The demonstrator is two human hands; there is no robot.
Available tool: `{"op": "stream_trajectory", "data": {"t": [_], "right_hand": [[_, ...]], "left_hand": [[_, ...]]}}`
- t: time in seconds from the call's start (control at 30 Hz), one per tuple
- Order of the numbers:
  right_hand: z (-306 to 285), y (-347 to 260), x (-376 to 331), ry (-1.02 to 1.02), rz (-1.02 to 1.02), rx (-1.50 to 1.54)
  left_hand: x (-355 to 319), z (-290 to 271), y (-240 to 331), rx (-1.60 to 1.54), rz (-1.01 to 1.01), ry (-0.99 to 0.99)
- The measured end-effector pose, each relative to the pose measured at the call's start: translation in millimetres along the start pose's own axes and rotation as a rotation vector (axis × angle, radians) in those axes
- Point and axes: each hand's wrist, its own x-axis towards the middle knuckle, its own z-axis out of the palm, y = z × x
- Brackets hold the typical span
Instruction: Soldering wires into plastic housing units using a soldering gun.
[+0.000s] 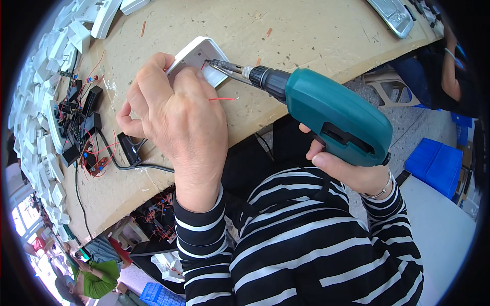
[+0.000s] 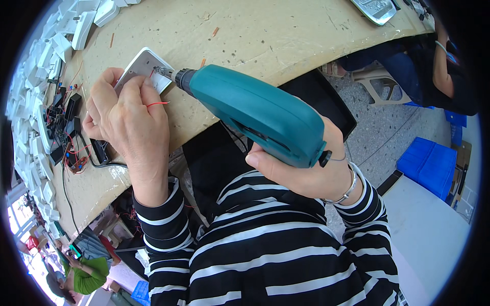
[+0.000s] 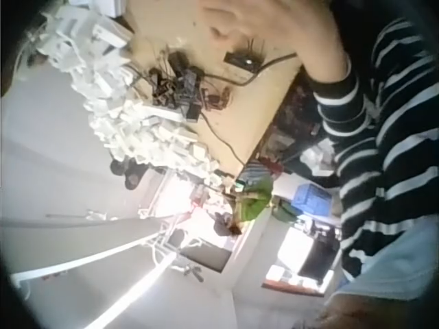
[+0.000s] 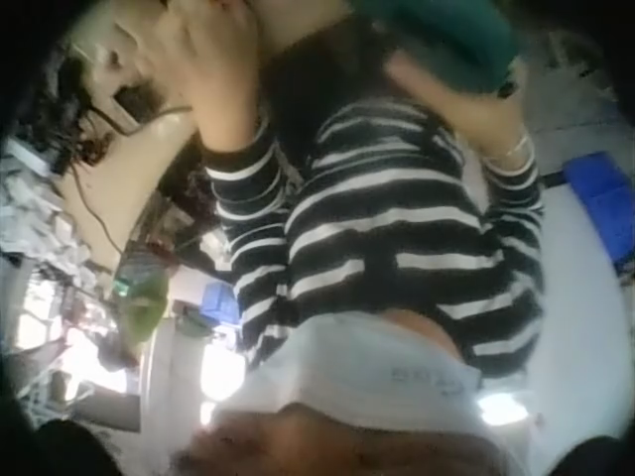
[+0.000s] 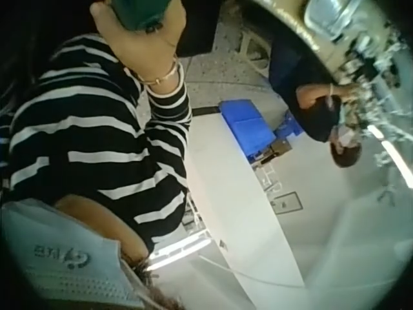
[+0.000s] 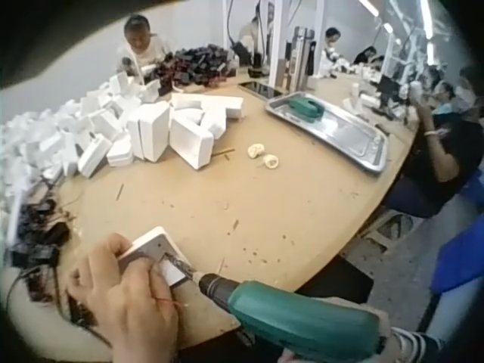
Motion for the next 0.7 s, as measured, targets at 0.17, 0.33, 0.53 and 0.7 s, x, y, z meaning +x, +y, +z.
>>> {"op": "stream_trajectory", "data": {"t": [0.17,0.33,0.53,0.7], "right_hand": [[-1,0,3,-0.001,-0.025,-0.073],[-2,-5,6,-0.025,-0.079,-0.142],[-7,-8,7,-0.066,-0.174,-0.229],[-8,-13,10,-0.115,-0.258,-0.325]], "left_hand": [[0,0,0,0.007,-0.002,0.005],[-1,0,0,-0.020,-0.007,0.008],[-1,1,0,-0.004,-0.001,0.012],[-1,-1,-1,-0.001,-0.003,0.020]]}}
